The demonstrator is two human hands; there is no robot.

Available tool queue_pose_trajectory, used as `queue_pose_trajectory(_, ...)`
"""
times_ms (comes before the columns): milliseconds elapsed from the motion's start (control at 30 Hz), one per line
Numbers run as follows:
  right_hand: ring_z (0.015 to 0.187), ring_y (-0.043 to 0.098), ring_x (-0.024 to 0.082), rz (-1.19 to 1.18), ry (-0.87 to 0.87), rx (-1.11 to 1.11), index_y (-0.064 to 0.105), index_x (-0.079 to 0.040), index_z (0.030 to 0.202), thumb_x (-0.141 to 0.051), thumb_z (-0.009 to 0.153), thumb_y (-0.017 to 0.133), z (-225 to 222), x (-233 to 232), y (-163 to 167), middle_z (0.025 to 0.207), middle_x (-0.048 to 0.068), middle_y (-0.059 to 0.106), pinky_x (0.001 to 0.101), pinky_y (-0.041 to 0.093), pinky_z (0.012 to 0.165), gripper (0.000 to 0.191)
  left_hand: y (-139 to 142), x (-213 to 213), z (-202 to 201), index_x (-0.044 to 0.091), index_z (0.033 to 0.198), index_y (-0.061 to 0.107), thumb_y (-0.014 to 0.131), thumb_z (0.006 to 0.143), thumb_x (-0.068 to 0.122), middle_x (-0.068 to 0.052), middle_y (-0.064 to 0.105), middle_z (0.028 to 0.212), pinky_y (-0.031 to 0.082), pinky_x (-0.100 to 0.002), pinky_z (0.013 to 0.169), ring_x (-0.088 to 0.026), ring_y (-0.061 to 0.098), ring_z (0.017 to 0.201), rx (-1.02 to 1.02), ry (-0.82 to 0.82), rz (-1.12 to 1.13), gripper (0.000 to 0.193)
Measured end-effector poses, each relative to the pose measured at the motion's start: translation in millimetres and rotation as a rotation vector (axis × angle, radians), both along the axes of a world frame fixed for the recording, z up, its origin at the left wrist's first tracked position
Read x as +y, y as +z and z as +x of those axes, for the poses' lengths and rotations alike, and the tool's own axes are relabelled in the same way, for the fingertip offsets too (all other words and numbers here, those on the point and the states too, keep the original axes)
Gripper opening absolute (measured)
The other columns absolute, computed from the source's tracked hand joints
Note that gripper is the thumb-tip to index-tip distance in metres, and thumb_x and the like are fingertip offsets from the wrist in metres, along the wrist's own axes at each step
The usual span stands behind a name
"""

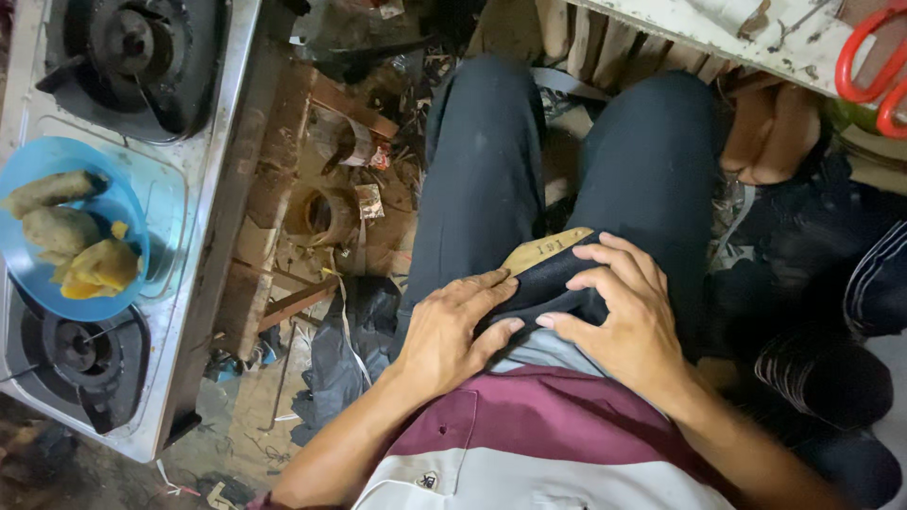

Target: The person sits on the floor shaping a black fabric shoe upper over a wooden shoe last, pressing and smoothing the material with their hands and hammering it with a hammer. They trim the edge with a blade, place the finished shoe on a shelf, then pick up another shoe and continue pressing and hammering it on the last.

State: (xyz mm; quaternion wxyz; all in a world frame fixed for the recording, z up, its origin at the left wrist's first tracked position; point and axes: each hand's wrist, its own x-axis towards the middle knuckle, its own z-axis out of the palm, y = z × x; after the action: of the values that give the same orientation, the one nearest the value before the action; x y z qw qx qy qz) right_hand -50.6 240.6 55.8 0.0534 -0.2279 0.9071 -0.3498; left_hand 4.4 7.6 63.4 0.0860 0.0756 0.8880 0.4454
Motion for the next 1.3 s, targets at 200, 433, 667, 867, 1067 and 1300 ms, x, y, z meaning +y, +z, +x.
queue_pose_trajectory(200, 0.131, 0.052, 0.036, 0.056, -0.14, -0.04, 0.066, -0.005, 0.11, -0.032, 0.055, 0.095, 6, -5, -6, 0.138, 0.014, 0.058, 0.0476, 0.039, 0.107, 0.068, -6, 15, 15, 0.003, 0.118, 0.072, 0.078, 0.087, 0.022, -0.017, 0.07, 0.128, 0.055, -0.04, 0.087, -0.032, 0.07, 0.114, 0.165, 0.055, -0.056, 0.037)
queue_pose_trajectory(433, 0.142, 0.044, 0.041, -0.127, -0.171, -0.175, 0.053, 0.003, 0.14, -0.022, 0.054, 0.095, 7, 9, 0, 0.156, 0.024, 0.04, 0.045, 0.04, 0.114, 0.1, 1, 11, 26, 0.003, 0.116, 0.072, 0.082, 0.083, 0.022, -0.016, 0.07, 0.129, 0.054, -0.039, 0.088, -0.032, 0.07, 0.119, 0.266, 0.053, -0.036, 0.039)
queue_pose_trajectory(667, 0.132, 0.056, 0.034, -0.109, -0.125, -0.077, 0.066, 0.001, 0.124, -0.018, 0.063, 0.093, 5, 8, 16, 0.142, 0.02, 0.056, 0.0407, 0.048, 0.11, 0.069, 1, -19, -23, 0.005, 0.142, 0.059, 0.082, 0.081, 0.037, -0.016, 0.062, 0.134, 0.046, -0.043, 0.107, -0.034, 0.056, 0.124, -0.106, -0.244, -0.054, 0.073)
queue_pose_trajectory(867, 0.132, 0.058, 0.034, -0.172, -0.099, -0.124, 0.066, -0.001, 0.123, -0.014, 0.066, 0.091, 4, 6, 27, 0.14, 0.02, 0.056, 0.0413, 0.048, 0.109, 0.063, -15, 4, -61, 0.003, 0.157, 0.039, 0.083, 0.081, 0.035, -0.029, 0.034, 0.16, 0.03, -0.049, 0.12, -0.046, 0.034, 0.147, -0.113, -0.416, 0.256, 0.094)
queue_pose_trajectory(1067, 0.134, 0.052, 0.028, -0.442, -0.289, -0.495, 0.054, -0.002, 0.135, -0.019, 0.069, 0.086, 17, 15, 12, 0.151, 0.018, 0.044, 0.0356, 0.053, 0.098, 0.076, -8, 19, -41, 0.007, 0.151, 0.049, 0.085, 0.076, 0.036, -0.024, 0.043, 0.153, 0.037, -0.05, 0.117, -0.043, 0.044, 0.139, -0.017, -0.329, 0.131, 0.087)
queue_pose_trajectory(1300, 0.13, 0.06, 0.028, -0.198, -0.259, -0.305, 0.063, 0.001, 0.13, -0.018, 0.064, 0.092, 26, 15, 6, 0.138, 0.02, 0.061, 0.0352, 0.046, 0.109, 0.074, 3, 28, -26, 0.007, 0.145, 0.056, 0.082, 0.082, 0.034, -0.023, 0.045, 0.152, 0.04, -0.051, 0.11, -0.042, 0.046, 0.137, 0.094, -0.25, 0.05, 0.073)
